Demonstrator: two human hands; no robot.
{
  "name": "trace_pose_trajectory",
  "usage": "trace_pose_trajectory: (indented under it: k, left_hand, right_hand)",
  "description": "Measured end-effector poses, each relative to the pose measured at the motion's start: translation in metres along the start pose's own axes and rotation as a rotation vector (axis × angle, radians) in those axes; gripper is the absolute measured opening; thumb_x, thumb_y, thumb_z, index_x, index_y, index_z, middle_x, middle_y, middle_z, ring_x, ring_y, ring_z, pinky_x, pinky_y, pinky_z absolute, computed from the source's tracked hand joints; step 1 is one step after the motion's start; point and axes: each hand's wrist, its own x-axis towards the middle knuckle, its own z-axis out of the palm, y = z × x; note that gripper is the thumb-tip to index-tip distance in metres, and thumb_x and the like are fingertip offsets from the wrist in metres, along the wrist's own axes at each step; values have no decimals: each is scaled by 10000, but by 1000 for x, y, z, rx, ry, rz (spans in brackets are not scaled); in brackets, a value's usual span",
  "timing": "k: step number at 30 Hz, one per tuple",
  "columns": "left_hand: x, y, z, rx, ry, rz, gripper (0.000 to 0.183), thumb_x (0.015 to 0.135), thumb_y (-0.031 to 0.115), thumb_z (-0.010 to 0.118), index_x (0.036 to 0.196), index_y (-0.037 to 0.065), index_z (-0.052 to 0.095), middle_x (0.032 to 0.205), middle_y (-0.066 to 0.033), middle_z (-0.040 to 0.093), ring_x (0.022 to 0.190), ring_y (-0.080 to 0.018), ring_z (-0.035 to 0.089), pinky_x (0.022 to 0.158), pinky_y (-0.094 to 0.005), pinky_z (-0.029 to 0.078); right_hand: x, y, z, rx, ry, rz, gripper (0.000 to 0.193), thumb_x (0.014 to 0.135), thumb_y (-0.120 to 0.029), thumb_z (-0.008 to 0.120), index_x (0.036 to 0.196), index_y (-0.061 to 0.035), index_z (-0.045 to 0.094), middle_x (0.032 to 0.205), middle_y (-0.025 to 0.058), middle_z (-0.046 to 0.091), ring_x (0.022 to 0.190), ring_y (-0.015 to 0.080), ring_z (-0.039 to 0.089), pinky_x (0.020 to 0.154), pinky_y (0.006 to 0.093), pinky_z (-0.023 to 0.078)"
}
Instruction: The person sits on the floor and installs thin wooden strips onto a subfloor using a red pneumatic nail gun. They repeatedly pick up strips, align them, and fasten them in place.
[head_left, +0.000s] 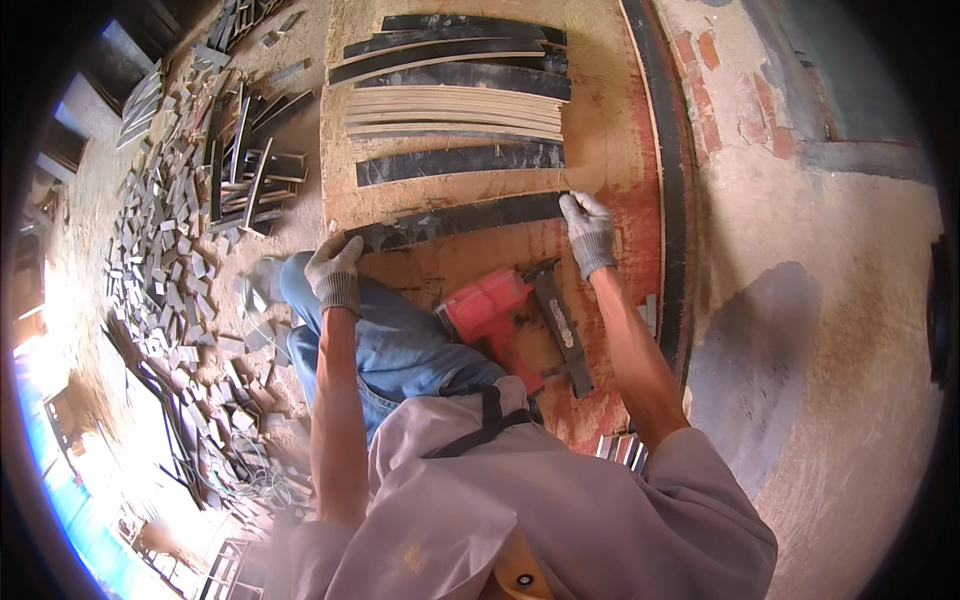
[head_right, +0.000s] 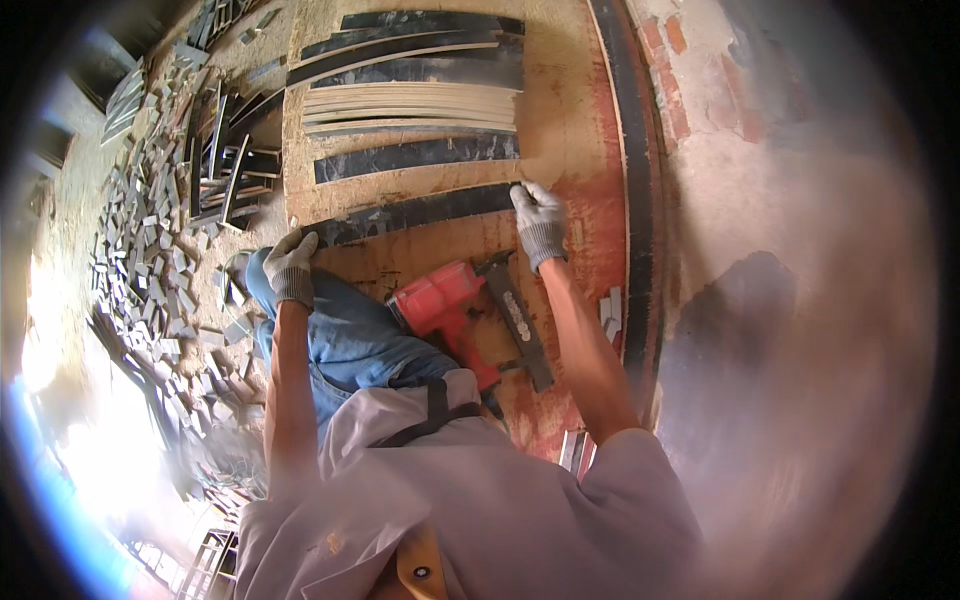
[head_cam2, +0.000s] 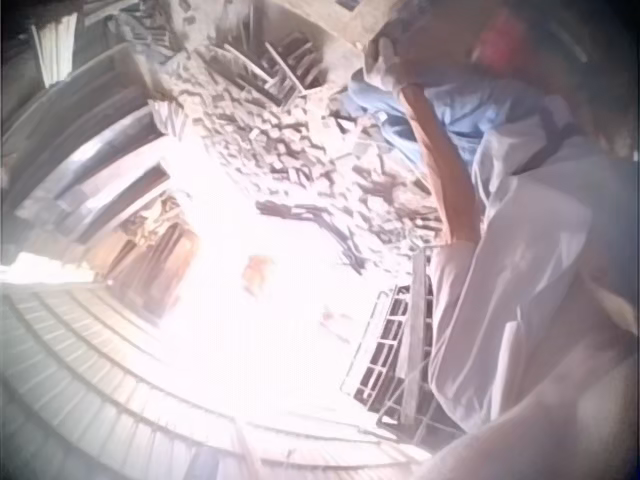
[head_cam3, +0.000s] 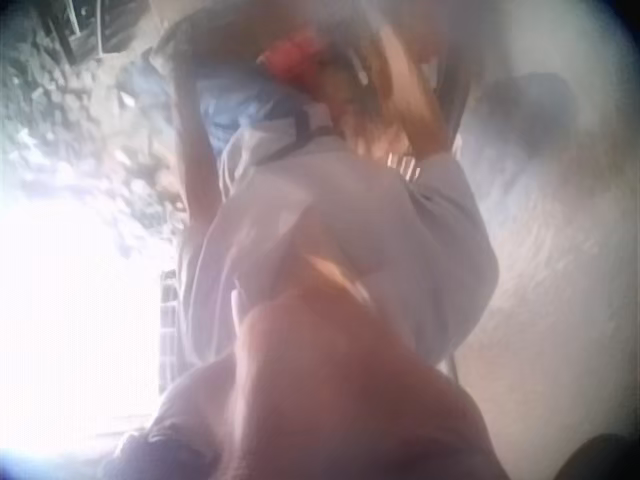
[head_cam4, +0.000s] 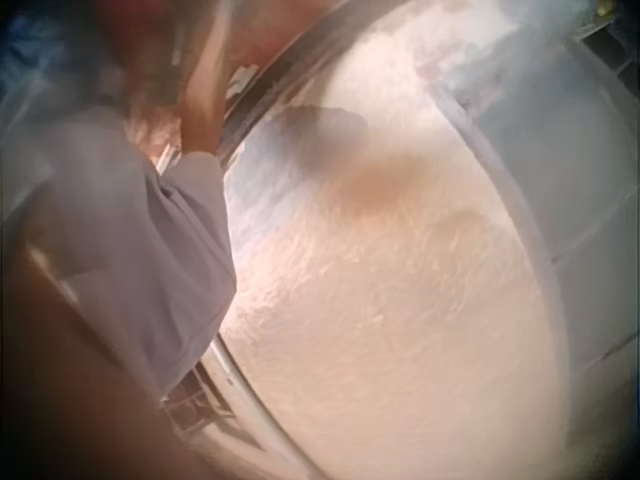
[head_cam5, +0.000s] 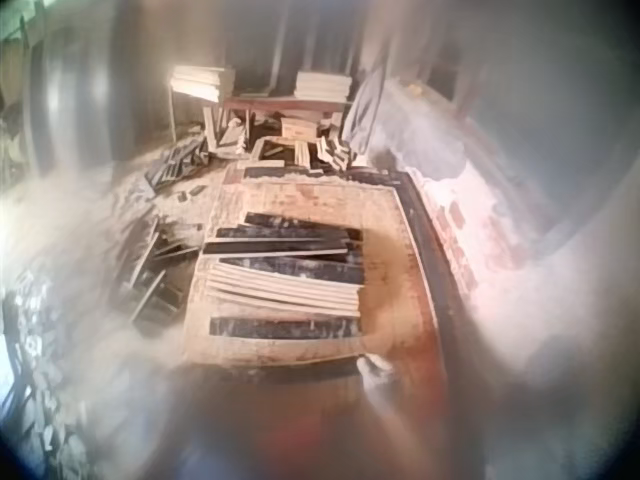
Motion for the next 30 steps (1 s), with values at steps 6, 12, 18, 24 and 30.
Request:
trace_pose_trajectory:
  k: [6,12,18,24,30]
  left_hand:
    - [-12,15,-1,166,-51,25,428,760,86,819,1150,-52,709,972,-118,741,818,-155,688,743,-254,551]
    - [-9,2,-5,125,-32,79,427,751,77,815,1139,-65,708,968,-123,744,828,-161,690,757,-255,550]
    - [-14,5,0,212,-41,92,420,762,75,819,1144,-61,710,1014,-146,750,879,-175,700,808,-267,551]
    - [-17,9,0,259,-25,52,429,775,86,812,1156,-74,699,1048,-161,746,919,-187,701,840,-279,547]
    - [-11,0,-10,268,-21,63,445,769,97,821,1159,-79,695,1043,-161,746,914,-188,701,842,-281,546]
  right_hand:
    - [-37,-37,-13,137,9,335,280,932,-129,715,1191,-22,703,1012,29,708,791,64,647,604,220,585]
    - [-37,-42,-9,168,9,297,284,919,-102,727,1196,-41,708,1004,12,703,723,48,621,568,209,565]
    - [-31,-18,-14,150,15,245,253,921,-95,723,1165,-33,708,941,3,699,687,39,603,550,196,534]
    - [-28,-20,-14,-24,-11,240,239,922,-125,727,1137,-22,702,894,2,691,666,37,586,540,207,521]
    - [-27,-33,-8,-37,-8,218,272,913,-94,731,1152,23,673,886,33,710,717,71,579,650,259,498]
